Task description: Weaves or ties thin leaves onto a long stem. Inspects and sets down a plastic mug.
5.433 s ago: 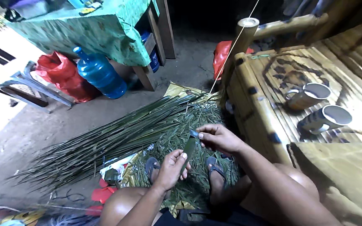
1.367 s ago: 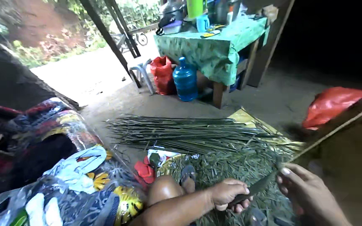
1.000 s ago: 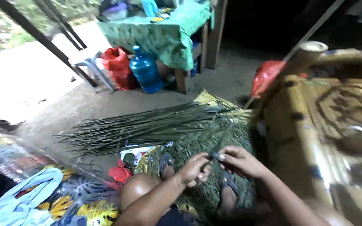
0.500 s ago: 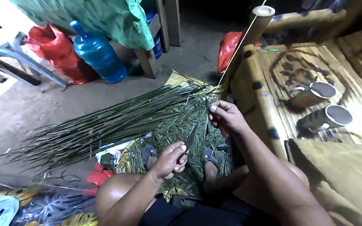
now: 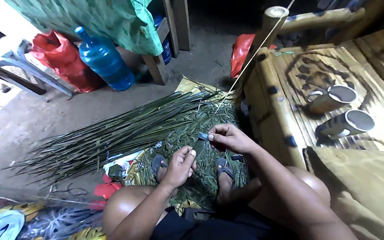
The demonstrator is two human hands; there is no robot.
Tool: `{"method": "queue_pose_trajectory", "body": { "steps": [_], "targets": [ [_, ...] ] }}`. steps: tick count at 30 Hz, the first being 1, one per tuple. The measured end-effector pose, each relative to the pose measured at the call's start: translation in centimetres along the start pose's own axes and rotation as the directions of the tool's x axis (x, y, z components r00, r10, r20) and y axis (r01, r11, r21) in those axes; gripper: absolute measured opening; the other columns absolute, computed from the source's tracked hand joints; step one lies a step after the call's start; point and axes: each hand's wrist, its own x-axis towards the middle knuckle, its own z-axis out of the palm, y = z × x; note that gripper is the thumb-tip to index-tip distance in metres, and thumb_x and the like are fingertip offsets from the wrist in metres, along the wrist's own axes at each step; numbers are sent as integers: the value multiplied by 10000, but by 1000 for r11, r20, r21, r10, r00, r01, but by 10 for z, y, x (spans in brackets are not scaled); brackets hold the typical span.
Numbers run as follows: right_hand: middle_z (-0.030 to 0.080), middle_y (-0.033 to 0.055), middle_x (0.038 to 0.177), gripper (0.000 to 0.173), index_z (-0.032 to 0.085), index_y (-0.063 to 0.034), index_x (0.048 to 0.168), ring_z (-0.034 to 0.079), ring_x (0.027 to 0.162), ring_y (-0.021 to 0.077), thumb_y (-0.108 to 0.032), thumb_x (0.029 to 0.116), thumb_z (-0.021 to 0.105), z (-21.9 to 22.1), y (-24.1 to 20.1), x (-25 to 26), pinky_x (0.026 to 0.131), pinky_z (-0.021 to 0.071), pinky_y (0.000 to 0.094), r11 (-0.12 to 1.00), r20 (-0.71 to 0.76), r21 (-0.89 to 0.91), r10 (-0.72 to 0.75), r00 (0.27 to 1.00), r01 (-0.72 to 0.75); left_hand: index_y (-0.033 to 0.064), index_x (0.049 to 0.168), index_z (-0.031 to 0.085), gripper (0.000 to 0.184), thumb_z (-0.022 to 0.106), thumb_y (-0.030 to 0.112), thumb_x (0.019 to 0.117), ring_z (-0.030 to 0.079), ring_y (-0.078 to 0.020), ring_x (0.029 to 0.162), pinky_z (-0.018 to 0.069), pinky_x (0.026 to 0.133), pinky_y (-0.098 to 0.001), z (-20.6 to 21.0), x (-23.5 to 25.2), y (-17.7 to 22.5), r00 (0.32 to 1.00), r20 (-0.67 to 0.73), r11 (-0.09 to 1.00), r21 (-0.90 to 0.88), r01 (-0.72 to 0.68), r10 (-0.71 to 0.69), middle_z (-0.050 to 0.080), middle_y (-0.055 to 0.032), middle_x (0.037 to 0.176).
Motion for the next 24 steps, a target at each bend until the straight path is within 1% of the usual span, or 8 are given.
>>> {"method": "queue_pose_trajectory", "body": {
  "steps": [3, 6, 10, 12, 14, 16, 18, 24],
  "targets": [
    [670, 31, 720, 220, 684, -23, 963, 592, 552, 80, -202, 1028, 574, -6, -1, 0, 517, 513, 240, 999, -43, -48, -13, 999, 11, 76, 994, 572, 184, 432, 148, 1089, 483, -51, 476, 424, 444, -189, 2, 1, 2, 1000, -2, 1000, 3, -1, 1, 545, 35, 648],
    [649, 15, 710, 201, 678, -50, 982, 571, 540, 69, -205, 1025, 557, -22, -13, -1, 506, 505, 230, 998, -236, -46, 19, 972, -31, 84, 987, 572, 181, 432, 150, 1080, 488, -53, 475, 425, 443, -192, 1, -5, -1, 1000, 11, 1000, 16, 22, -22, 545, 41, 643],
    [652, 46, 716, 180, 653, -67, 1030, 572, 511, 89, -192, 1051, 525, -31, -16, -1, 477, 509, 229, 991, -411, 130, 64, 910, -11, 90, 959, 589, 200, 428, 136, 1067, 495, -49, 460, 419, 424, -186, -1, -6, -8, 1000, 6, 999, 37, 3, -3, 558, 48, 627],
    [653, 49, 741, 180, 641, -56, 1117, 587, 535, 98, -182, 1057, 526, -20, -14, -1, 498, 525, 241, 984, -387, 175, 110, 915, -44, 88, 965, 586, 215, 401, 131, 1068, 502, -49, 463, 432, 430, -189, -1, -4, -7, 1000, -5, 999, 50, 10, -10, 559, 48, 628],
    [664, 56, 775, 210, 634, -32, 1165, 614, 584, 109, -178, 1044, 544, -2, -13, -3, 538, 540, 255, 981, -258, 155, 151, 954, -113, 83, 999, 580, 253, 345, 145, 1070, 501, -55, 466, 438, 438, -193, 0, -4, -6, 998, -5, 998, -1, 55, -55, 544, 41, 624],
    [676, 36, 774, 203, 653, -19, 1077, 618, 604, 97, -199, 1039, 567, 12, -8, -5, 557, 535, 248, 984, -92, 117, 146, 985, -135, 86, 1016, 576, 297, 297, 178, 1064, 472, -53, 450, 427, 431, -193, 2, -4, -3, 992, 13, 979, -161, 128, -128, 507, 36, 610],
    [675, 5, 753, 209, 666, -35, 1002, 608, 592, 67, -214, 1040, 567, 14, -6, -5, 546, 521, 224, 989, -18, 109, 105, 994, -102, 112, 948, 562, 302, 293, 208, 1045, 429, -41, 418, 400, 408, -183, 2, -5, -1, 981, 68, 935, -299, 193, -181, 456, 54, 578],
    [660, 38, 733, 187, 667, -65, 1040, 597, 556, 93, -214, 1036, 553, -13, -8, -2, 528, 531, 244, 986, -243, 162, 6, 970, 35, 160, 820, 561, 324, 357, 270, 1045, 356, -21, 387, 333, 365, -165, -8, -7, -6, 914, 351, 777, -511, 368, -202, 408, 73, 576]
  ]
}}
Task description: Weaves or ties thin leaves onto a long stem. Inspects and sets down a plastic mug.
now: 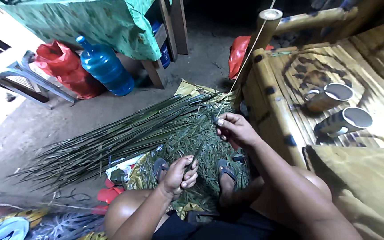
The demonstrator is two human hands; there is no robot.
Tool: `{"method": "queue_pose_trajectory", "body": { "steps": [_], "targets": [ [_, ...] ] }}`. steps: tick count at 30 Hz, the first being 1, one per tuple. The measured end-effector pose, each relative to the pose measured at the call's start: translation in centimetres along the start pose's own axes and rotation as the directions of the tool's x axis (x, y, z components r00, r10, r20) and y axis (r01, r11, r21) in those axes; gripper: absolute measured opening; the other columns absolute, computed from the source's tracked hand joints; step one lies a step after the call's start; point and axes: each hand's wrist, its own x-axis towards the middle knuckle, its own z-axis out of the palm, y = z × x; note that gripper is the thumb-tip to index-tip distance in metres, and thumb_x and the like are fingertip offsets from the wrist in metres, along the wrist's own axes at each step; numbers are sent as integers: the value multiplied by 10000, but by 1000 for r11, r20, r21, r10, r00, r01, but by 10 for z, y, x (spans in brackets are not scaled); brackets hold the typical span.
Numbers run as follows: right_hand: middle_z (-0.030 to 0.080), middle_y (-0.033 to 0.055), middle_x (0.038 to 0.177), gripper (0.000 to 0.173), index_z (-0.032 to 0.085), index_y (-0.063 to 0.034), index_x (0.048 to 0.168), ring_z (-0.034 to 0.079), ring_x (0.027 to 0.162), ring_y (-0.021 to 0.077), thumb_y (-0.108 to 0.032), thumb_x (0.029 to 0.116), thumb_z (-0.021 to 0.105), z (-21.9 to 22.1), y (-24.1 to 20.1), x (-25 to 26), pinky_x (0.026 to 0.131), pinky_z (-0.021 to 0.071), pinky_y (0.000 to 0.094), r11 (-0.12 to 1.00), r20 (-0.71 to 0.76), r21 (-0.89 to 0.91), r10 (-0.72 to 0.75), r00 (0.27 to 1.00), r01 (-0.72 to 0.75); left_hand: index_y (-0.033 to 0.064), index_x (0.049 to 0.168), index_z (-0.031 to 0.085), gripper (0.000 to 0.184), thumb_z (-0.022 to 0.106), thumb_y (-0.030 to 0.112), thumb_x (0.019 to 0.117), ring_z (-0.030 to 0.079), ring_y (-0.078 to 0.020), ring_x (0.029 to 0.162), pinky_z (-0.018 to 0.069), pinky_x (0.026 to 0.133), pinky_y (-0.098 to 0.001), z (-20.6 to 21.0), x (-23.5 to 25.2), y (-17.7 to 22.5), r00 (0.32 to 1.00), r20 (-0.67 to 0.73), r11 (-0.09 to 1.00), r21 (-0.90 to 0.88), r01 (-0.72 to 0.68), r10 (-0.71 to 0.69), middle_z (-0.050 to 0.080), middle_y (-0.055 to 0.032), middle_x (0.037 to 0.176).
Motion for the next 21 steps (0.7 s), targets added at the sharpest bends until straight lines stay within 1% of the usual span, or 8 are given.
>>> {"method": "queue_pose_trajectory", "body": {
  "steps": [3, 5, 8, 11, 13, 15, 18, 21],
  "targets": [
    [676, 13, 774, 189, 665, -52, 1047, 625, 610, 84, -218, 1033, 575, 12, 10, -8, 556, 541, 242, 998, 218, -11, 61, 974, -60, 175, 814, 561, 314, 370, 277, 1041, 355, -14, 394, 322, 369, -158, -2, -1, 3, 997, 70, 997, -70, 41, -36, 411, 79, 579],
    [678, -14, 763, 198, 674, -60, 1006, 621, 615, 56, -225, 1035, 569, 17, 13, -8, 558, 529, 222, 999, 280, -25, 52, 959, -47, 185, 810, 555, 306, 371, 275, 1038, 350, -7, 388, 313, 365, -153, -2, -1, 4, 992, 113, 994, -93, 63, -52, 402, 87, 566],
    [664, -8, 735, 190, 682, -76, 991, 607, 592, 59, -226, 1021, 571, 5, 3, -1, 552, 527, 218, 999, 117, -48, 18, 993, -12, 186, 809, 551, 302, 370, 270, 1036, 342, -7, 381, 307, 358, -154, -4, -1, 3, 988, 140, 991, -101, 84, -70, 393, 89, 560],
    [636, 9, 727, 195, 659, -108, 1088, 566, 527, 69, -244, 1054, 523, -15, -6, 8, 499, 518, 220, 1000, -134, -13, -16, 991, 14, 178, 816, 549, 298, 383, 284, 1039, 335, -12, 383, 313, 361, -155, -4, -2, 0, 990, 96, 991, -64, 114, -108, 385, 84, 570],
    [636, 32, 734, 217, 636, -106, 1181, 564, 512, 82, -227, 1062, 503, -20, -10, 9, 483, 518, 228, 1000, -152, 7, -22, 988, 23, 159, 848, 557, 293, 383, 297, 1038, 355, -15, 400, 327, 374, -156, -2, -1, -3, 995, 21, 995, -12, 99, -99, 405, 73, 591],
    [646, 38, 741, 216, 646, -94, 1175, 573, 521, 87, -213, 1055, 512, -19, -10, 7, 489, 523, 227, 999, -152, 21, -33, 988, 37, 125, 928, 592, 286, 385, 290, 1034, 449, -32, 461, 389, 422, -167, -1, 1, -5, 997, -41, 995, 74, 63, -60, 498, 42, 653],
    [662, 10, 750, 199, 635, -107, 1162, 586, 529, 64, -207, 1081, 483, -19, -13, 9, 490, 524, 202, 998, -259, 25, -48, 965, 57, 103, 1053, 590, 252, 373, 230, 1062, 570, -60, 588, 499, 521, -190, 4, 2, -6, 998, -58, 972, 233, 35, -22, 609, 4, 804],
    [649, 22, 775, 199, 629, -108, 1185, 579, 551, 77, -215, 1077, 500, -15, -15, 5, 500, 518, 221, 1000, -240, -27, -4, 971, -2, 106, 1031, 559, 239, 354, 217, 1087, 535, -56, 553, 490, 511, -189, 8, 5, -8, 996, -85, 970, 242, 12, 9, 557, 23, 748]
  ]
}}
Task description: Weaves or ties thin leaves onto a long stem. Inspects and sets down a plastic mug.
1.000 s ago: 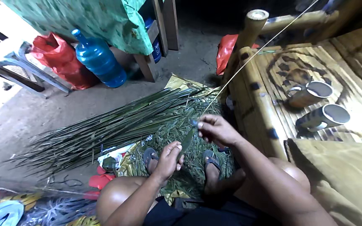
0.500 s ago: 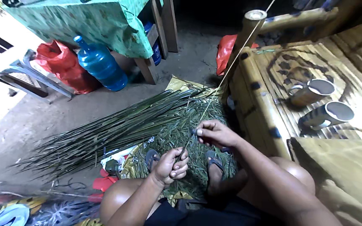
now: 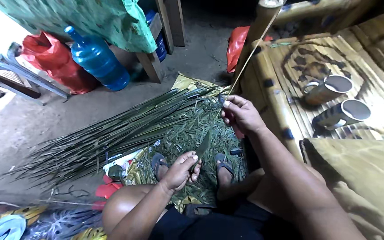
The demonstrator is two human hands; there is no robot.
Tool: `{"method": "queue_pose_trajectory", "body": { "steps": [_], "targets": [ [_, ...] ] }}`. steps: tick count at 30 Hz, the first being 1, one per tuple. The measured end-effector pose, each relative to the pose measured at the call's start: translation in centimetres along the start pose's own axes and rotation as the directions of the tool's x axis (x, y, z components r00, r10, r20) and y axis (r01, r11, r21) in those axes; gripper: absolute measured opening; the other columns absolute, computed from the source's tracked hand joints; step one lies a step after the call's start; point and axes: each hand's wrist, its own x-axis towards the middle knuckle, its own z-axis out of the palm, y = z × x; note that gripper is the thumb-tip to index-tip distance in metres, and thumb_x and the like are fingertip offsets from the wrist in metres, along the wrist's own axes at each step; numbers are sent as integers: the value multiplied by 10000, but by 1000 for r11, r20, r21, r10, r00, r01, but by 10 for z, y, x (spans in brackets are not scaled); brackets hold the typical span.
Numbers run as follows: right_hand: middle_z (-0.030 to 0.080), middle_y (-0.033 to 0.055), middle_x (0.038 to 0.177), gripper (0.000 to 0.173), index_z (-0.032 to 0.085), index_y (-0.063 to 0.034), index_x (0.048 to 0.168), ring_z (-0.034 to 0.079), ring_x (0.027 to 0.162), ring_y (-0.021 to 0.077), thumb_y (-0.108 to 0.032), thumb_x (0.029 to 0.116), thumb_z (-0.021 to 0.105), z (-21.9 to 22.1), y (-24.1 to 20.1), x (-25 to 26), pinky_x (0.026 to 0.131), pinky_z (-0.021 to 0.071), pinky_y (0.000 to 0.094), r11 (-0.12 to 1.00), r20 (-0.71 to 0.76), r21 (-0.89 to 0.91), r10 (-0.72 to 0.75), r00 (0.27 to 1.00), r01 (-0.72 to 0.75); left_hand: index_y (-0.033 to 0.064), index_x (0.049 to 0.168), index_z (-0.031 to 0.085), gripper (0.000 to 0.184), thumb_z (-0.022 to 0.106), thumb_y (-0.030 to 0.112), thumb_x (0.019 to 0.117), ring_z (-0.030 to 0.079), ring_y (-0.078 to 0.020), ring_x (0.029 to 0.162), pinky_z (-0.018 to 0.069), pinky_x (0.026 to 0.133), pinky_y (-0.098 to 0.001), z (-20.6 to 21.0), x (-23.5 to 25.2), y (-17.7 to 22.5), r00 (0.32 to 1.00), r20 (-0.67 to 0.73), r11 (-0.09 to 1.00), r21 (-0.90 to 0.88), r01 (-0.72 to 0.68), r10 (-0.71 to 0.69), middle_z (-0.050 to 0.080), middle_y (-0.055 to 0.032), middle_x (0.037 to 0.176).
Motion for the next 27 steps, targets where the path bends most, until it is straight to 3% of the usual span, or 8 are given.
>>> {"method": "queue_pose_trajectory", "body": {
  "steps": [3, 5, 9, 13, 16, 20, 23, 27],
  "targets": [
    [655, 52, 740, 206, 655, -46, 1063, 596, 550, 107, -213, 1047, 538, 16, 7, -13, 510, 535, 260, 994, 190, -64, 101, 977, -90, 108, 998, 540, 290, 294, 231, 1091, 465, -50, 502, 440, 476, -189, 1, 4, 2, 999, -29, 997, -64, -47, 45, 477, 46, 673],
    [657, 43, 733, 212, 651, -38, 996, 606, 572, 101, -220, 1037, 551, 29, 16, -22, 541, 535, 255, 988, 378, -78, 155, 913, -135, 108, 983, 525, 296, 276, 222, 1094, 431, -41, 480, 410, 454, -177, 3, 6, 5, 997, -51, 993, -106, -61, 55, 454, 50, 657],
    [671, -7, 748, 231, 664, -55, 1000, 604, 584, 63, -253, 1053, 557, 44, 33, -33, 536, 517, 229, 992, 601, -67, 129, 788, -111, 117, 987, 549, 321, 248, 171, 1086, 393, -27, 458, 365, 434, -164, 3, 7, 8, 994, -53, 975, -198, -105, 96, 428, 70, 614],
    [670, -29, 733, 231, 674, -55, 960, 599, 582, 40, -228, 1052, 553, 45, 35, -30, 533, 509, 213, 998, 582, -67, 49, 812, -12, 142, 904, 538, 297, 285, 158, 1059, 376, -14, 438, 346, 417, -156, 2, 5, 10, 994, -15, 966, -237, -105, 105, 414, 86, 595],
    [670, -18, 726, 231, 665, -60, 903, 603, 586, 44, -210, 1040, 554, 40, 31, -23, 543, 514, 212, 995, 515, -86, 7, 857, 44, 141, 920, 526, 292, 291, 198, 1084, 376, -7, 444, 352, 416, -148, 0, 3, 11, 995, 6, 968, -233, -91, 95, 422, 83, 622],
    [657, 8, 712, 213, 677, -69, 967, 589, 555, 69, -221, 1034, 542, 22, 19, -9, 517, 516, 229, 993, 308, -105, -25, 951, 60, 136, 937, 530, 281, 308, 216, 1091, 371, -9, 442, 351, 414, -148, 1, -2, 8, 998, 5, 983, -174, -65, 66, 411, 82, 623],
    [658, 25, 733, 205, 677, -87, 1015, 586, 538, 88, -231, 1038, 533, 13, 15, -5, 493, 520, 236, 997, 193, -70, -31, 981, 45, 131, 937, 537, 290, 308, 216, 1094, 379, -11, 443, 356, 419, -150, 1, -2, 5, 998, -10, 989, -130, -65, 64, 407, 84, 611],
    [665, 15, 749, 207, 667, -52, 982, 611, 596, 84, -225, 1032, 565, 36, 26, -25, 544, 531, 249, 993, 431, -99, 95, 897, -58, 125, 948, 531, 279, 306, 200, 1095, 387, -17, 448, 369, 429, -158, 0, 1, 6, 994, -48, 987, -125, -105, 100, 407, 82, 606]
  ]
}}
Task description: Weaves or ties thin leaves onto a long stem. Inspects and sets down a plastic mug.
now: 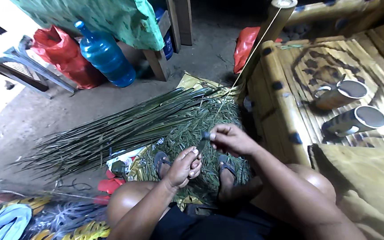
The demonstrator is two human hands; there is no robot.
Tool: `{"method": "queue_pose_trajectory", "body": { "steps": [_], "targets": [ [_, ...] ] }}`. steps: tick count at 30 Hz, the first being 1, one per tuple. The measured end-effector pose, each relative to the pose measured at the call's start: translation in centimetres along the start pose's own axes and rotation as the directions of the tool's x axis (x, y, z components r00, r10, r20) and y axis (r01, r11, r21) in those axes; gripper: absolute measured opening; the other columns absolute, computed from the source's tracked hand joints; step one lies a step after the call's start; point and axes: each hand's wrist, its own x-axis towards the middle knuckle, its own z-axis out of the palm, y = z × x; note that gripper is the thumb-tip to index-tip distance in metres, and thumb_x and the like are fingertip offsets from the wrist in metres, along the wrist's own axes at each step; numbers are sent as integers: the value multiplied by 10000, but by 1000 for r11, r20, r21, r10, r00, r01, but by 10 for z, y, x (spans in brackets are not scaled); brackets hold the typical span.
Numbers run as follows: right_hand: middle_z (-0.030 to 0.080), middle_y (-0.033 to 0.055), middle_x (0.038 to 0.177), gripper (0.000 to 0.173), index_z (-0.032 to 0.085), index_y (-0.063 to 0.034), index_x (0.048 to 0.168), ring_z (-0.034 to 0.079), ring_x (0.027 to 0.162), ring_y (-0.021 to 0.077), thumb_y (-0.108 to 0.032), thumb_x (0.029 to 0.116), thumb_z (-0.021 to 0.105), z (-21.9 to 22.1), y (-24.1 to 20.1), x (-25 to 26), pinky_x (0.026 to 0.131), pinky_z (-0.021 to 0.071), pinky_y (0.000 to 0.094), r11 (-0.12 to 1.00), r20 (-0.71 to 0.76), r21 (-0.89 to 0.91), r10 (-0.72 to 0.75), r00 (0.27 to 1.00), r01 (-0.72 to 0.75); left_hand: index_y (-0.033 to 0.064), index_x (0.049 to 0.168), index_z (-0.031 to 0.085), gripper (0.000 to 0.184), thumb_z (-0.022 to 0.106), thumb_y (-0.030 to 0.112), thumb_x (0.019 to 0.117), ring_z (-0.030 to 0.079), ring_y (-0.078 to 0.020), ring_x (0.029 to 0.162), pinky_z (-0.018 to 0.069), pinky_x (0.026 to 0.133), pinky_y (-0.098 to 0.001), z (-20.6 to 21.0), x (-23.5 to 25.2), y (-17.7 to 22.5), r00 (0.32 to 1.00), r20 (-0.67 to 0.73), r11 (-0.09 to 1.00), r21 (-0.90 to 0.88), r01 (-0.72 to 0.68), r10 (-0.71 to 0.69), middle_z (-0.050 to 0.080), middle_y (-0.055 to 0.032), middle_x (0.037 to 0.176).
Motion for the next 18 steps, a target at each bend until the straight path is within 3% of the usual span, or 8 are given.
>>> {"method": "queue_pose_trajectory", "body": {
  "steps": [2, 4, 8, 13, 18],
  "targets": [
    [667, -13, 750, 218, 662, -58, 984, 602, 588, 58, -236, 1050, 555, 15, 10, -1, 532, 513, 225, 1000, 145, 10, 18, 989, -20, 123, 954, 547, 287, 291, 164, 1080, 383, -16, 442, 364, 423, -157, -1, 3, 1, 999, -26, 1000, -18, -24, 24, 412, 84, 594],
    [666, -23, 735, 218, 663, -64, 970, 592, 572, 43, -233, 1054, 552, 19, 11, 0, 517, 497, 209, 999, 178, 34, 11, 984, -18, 127, 954, 547, 300, 279, 161, 1085, 379, -14, 446, 355, 425, -155, -2, 2, 1, 999, -22, 999, -26, -27, 26, 412, 85, 597],
    [657, 9, 708, 217, 672, -50, 932, 594, 566, 60, -204, 1033, 557, -2, 5, 6, 523, 504, 210, 999, 23, 46, -4, 1000, 3, 130, 926, 527, 296, 300, 215, 1096, 372, -14, 446, 349, 421, -154, -2, -1, 2, 1000, 4, 1000, 18, 4, -4, 398, 84, 608],
    [646, 14, 689, 224, 678, -53, 922, 583, 549, 64, -214, 1031, 566, -15, -1, 9, 518, 507, 217, 997, -46, -26, -75, 996, 74, 126, 935, 535, 284, 314, 203, 1095, 377, -12, 445, 359, 425, -153, 0, -1, 5, 1000, -9, 999, 51, -6, 7, 400, 86, 604],
    [661, 21, 746, 197, 664, -77, 1081, 585, 539, 81, -211, 1054, 522, -44, -10, 10, 486, 516, 230, 998, -327, -8, -65, 943, 66, 106, 1011, 552, 227, 353, 187, 1085, 422, -27, 470, 396, 455, -169, 0, -5, -1, 997, -73, 986, 164, 11, 1, 449, 69, 625]
  ]
}}
